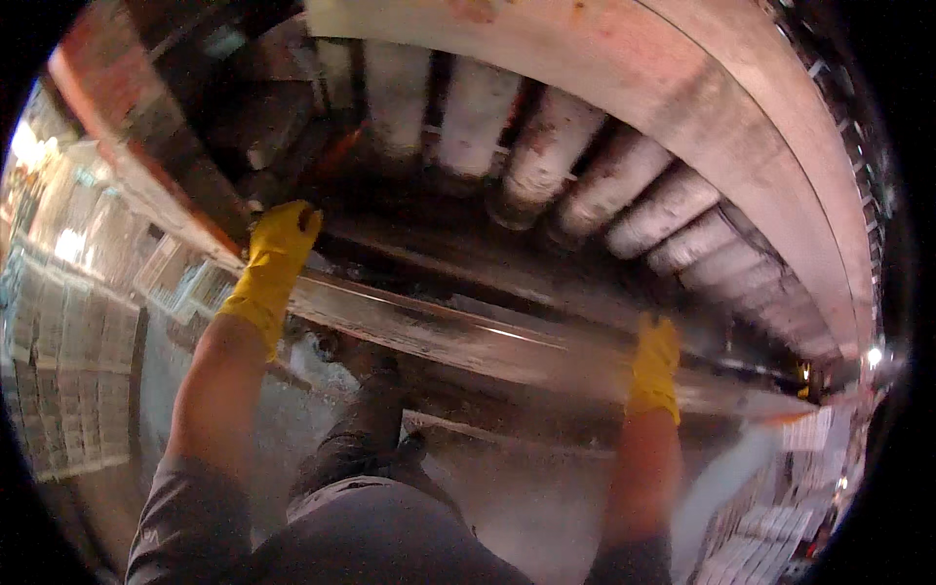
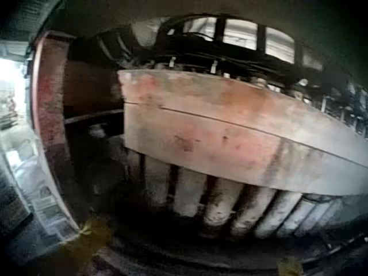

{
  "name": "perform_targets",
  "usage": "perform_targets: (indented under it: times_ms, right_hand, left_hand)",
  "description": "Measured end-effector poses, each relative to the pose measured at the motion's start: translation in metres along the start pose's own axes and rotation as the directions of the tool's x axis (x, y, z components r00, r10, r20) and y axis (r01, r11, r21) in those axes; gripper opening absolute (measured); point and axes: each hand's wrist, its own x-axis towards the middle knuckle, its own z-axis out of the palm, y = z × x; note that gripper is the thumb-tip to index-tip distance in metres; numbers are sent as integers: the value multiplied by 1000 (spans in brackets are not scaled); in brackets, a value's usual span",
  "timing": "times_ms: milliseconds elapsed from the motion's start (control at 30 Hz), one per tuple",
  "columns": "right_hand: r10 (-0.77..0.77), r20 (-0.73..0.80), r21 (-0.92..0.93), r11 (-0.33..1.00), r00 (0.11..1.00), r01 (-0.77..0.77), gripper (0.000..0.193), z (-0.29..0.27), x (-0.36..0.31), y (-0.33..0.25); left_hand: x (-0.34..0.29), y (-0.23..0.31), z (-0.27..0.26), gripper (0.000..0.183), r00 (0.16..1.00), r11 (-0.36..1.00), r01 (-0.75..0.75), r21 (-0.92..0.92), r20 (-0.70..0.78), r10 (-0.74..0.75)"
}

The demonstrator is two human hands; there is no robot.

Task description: The person moves small square ceramic tiles from a conveyor belt into a white plastic basket, then arranges them on a flat surface and uses a caliper to measure a tile. The person wears yellow gloves and works in a factory setting with stacked crates and machinery.

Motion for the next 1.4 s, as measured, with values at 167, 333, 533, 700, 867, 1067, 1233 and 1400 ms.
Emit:
perform_targets:
  times_ms: [167,333,533,700,867,1067,1233,1400]
  right_hand:
    - [36,131,221,973,991,-64,55,-21,-39,-47]
    - [15,125,216,975,992,-42,56,3,-38,-3]
    - [-139,71,58,989,988,135,60,-7,-61,1]
    - [44,136,299,950,990,-84,61,-19,-82,-1]
    - [16,116,380,923,993,-59,60,-20,-95,8]
    - [-94,-47,166,981,994,101,55,7,-75,50]
    - [-132,-91,58,989,987,137,54,0,-72,27]
    - [-111,-114,74,990,987,120,53,9,-62,46]
  left_hand:
    - [-17,-11,-18,44,998,996,62,71,-16,-61]
    - [-35,-18,-32,41,998,998,60,-10,18,-59]
    - [-55,-16,-35,38,998,998,52,-37,-24,-53]
    - [-66,-18,-36,39,998,997,55,-48,-3,-55]
    - [-75,-23,-31,33,996,999,22,-46,-83,-26]
    - [-72,-16,-32,37,1000,1000,22,-18,1,-22]
    - [-69,-11,-23,33,997,999,-22,32,-73,24]
    - [-65,-2,-15,33,998,1000,-13,19,-63,14]
